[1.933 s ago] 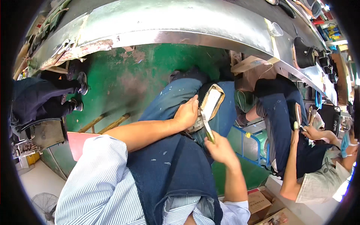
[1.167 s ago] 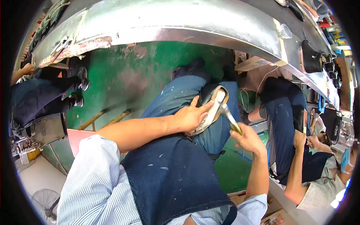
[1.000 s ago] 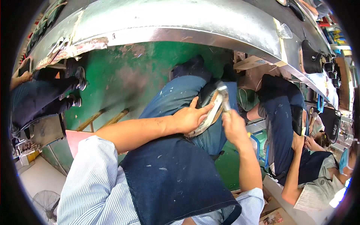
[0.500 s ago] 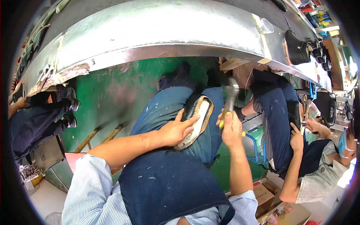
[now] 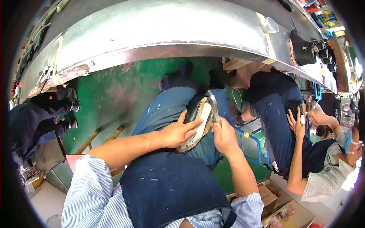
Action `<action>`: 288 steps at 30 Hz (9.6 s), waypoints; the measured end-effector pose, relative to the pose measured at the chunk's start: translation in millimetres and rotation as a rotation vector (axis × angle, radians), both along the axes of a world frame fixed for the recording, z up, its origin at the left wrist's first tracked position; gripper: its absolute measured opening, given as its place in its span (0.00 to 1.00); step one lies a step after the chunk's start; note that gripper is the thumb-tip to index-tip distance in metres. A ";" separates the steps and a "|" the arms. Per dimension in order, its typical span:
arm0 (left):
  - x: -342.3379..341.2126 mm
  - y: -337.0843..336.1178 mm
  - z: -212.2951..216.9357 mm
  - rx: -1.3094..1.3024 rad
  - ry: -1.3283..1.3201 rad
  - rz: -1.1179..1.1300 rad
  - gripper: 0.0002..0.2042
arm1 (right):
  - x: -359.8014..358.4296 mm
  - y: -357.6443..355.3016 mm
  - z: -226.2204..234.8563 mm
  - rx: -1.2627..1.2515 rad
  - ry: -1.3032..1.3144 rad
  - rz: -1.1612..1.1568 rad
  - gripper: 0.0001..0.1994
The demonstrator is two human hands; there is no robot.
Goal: Performed lasting on several shoes by pulling the upper over the last and hammering it flat at a production line station.
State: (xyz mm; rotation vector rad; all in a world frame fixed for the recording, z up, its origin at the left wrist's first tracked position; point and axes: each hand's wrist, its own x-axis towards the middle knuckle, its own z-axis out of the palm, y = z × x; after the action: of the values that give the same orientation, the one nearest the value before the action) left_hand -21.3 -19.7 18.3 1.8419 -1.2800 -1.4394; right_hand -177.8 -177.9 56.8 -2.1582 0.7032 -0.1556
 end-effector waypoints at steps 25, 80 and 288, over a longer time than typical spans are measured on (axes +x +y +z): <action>-18.1 41.5 -34.3 -0.241 0.357 0.434 0.43 | -29.6 37.0 39.7 0.313 0.526 0.180 0.14; -35.5 -4.0 -44.8 -0.391 0.025 0.529 0.22 | -36.2 -10.7 102.5 0.214 0.637 0.393 0.29; 269.5 -244.0 174.5 -0.828 0.505 0.757 0.22 | -74.2 42.3 -75.6 -0.264 -0.009 -0.059 0.23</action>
State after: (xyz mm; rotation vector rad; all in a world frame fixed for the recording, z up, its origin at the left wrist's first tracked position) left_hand 248.2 -263.6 192.9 1.0883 -0.6348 -0.7049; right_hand -252.0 -135.6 -18.8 -2.3862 0.7776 -0.3044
